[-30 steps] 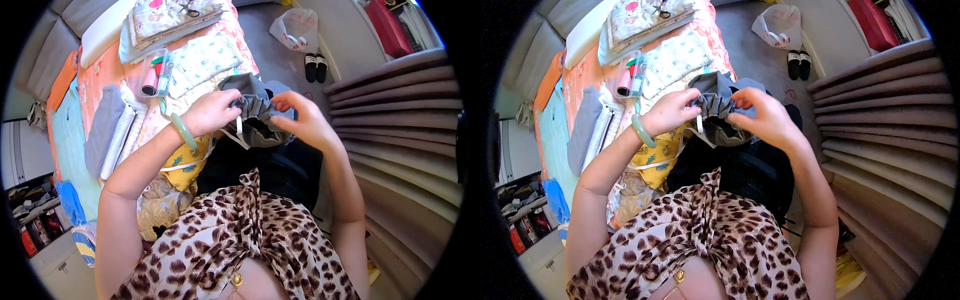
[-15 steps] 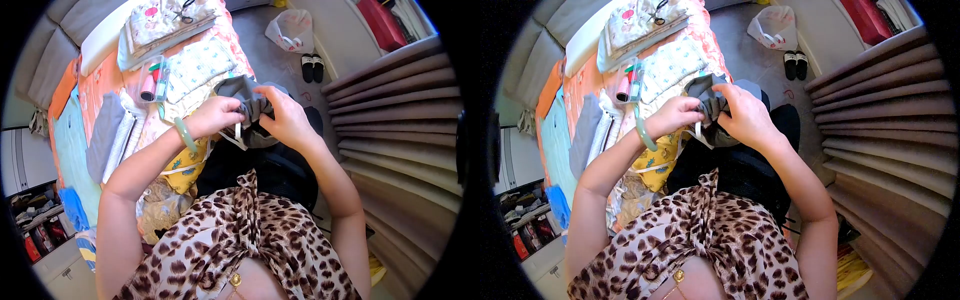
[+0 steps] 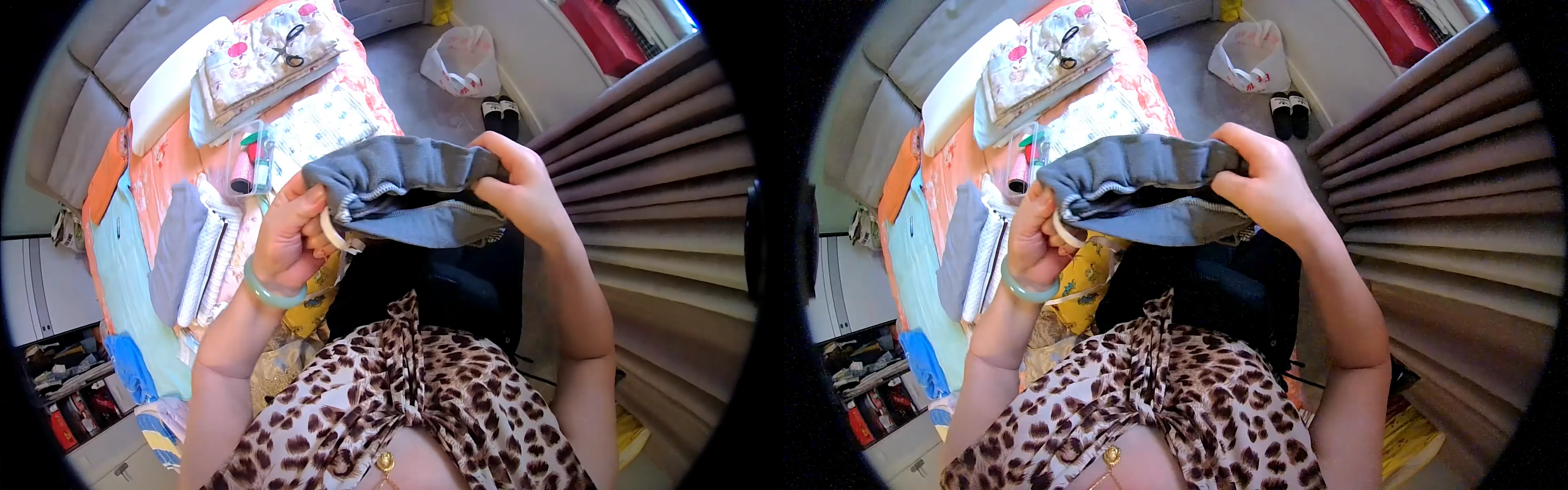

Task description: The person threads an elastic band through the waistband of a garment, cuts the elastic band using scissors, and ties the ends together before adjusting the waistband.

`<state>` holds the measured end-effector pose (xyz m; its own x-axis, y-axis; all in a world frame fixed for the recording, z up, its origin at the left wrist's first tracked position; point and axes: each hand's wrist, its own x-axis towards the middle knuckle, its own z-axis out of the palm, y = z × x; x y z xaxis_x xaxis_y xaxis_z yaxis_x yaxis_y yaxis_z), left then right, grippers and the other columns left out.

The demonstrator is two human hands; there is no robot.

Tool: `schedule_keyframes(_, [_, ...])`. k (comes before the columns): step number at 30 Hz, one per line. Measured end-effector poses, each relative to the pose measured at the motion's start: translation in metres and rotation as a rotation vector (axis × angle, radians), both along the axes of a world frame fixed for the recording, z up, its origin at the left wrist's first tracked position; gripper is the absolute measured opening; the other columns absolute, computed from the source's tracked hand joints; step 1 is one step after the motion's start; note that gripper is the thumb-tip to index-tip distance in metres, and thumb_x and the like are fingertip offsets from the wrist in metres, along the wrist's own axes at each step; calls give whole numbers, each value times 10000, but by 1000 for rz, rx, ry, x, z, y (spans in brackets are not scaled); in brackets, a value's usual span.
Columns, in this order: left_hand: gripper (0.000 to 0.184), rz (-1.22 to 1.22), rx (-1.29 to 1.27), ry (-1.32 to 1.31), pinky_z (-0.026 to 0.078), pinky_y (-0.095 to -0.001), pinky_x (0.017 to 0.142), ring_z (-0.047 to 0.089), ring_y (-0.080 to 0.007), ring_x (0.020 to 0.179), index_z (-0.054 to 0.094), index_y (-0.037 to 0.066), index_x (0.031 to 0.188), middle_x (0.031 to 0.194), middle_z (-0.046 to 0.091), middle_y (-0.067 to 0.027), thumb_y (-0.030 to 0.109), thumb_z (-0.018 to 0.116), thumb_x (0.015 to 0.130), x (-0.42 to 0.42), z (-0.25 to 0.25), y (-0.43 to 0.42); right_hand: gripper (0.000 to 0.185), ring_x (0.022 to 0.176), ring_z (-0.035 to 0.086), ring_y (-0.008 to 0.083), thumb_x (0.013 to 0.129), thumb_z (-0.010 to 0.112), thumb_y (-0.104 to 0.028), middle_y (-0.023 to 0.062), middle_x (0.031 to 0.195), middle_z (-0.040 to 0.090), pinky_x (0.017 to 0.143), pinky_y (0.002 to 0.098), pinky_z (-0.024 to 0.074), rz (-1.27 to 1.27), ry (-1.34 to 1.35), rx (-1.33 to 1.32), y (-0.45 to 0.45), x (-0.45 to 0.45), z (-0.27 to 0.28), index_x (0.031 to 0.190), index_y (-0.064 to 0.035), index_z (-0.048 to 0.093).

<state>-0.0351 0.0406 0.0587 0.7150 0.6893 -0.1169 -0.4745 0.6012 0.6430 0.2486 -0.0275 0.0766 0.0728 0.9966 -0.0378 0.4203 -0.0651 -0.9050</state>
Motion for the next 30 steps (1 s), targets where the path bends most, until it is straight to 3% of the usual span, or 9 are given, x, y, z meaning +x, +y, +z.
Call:
schedule_keyframes(2, [158,88,-12,9,261,-210,359,288,-42,386,562,63,1021,508,314,78,218,550,989,0,3,-8,288,721,572,272,703,599,-67,176,753,562,678,354,460,-62,-114,14,-9,7,-2,977,19,581])
schedule_keyframes(5, [224,197,-118,9,254,-233,349,285,-66,378,538,145,860,496,307,79,309,514,1011,-4,-1,-22,300,748,570,288,697,596,-73,184,797,563,698,359,462,-112,-134,-51,-34,7,-6,982,15,565])
schedule_keyframes(8, [203,153,-187,-102,253,-237,346,283,-66,380,566,136,898,506,347,76,299,518,1010,-4,-17,-31,315,802,578,330,696,599,-82,188,858,577,748,368,472,-165,-80,-132,-66,8,-28,998,-4,560])
schedule_keyframes(10, [177,323,-233,193,271,-177,346,313,-23,389,612,42,1068,590,502,40,186,593,968,10,-24,-39,319,848,595,334,702,607,-93,194,892,587,782,372,477,-162,-154,-176,-80,4,-51,1007,-13,559])
schedule_keyframes(12, [160,58,108,292,273,-152,373,373,-11,424,650,44,1021,707,604,13,183,629,945,8,-46,-33,397,936,607,335,719,662,-114,179,968,605,845,369,478,-83,-176,-311,-85,0,-72,1094,-31,562])
schedule_keyframes(16, [245,-238,222,433,397,-153,534,529,-13,627,671,-1,1072,851,669,12,156,695,885,11,-52,-28,630,1182,544,221,721,745,-61,119,1231,580,1046,325,396,195,-127,23,-47,-10,-43,1305,-28,510])
schedule_keyframes(20, [166,-427,526,594,410,-202,631,496,-19,724,689,8,1003,815,617,42,138,685,900,-1,-36,-7,657,1149,575,270,690,721,-51,123,1150,625,986,366,440,496,-57,91,-7,-40,-9,1314,-57,513])
schedule_keyframes(21, [173,-407,651,635,363,-244,548,417,-25,624,607,22,818,654,486,61,153,644,925,4,-26,-8,595,1038,617,323,686,712,-80,148,1046,657,894,387,479,509,-114,65,-1,-48,-7,1256,-69,544])
schedule_keyframes(30, [156,-234,968,856,437,-267,627,525,-100,654,665,5,985,712,582,-55,123,653,883,-2,-16,7,277,885,624,363,711,669,-169,152,885,653,759,443,494,322,-413,-39,0,-25,-9,959,-52,631])
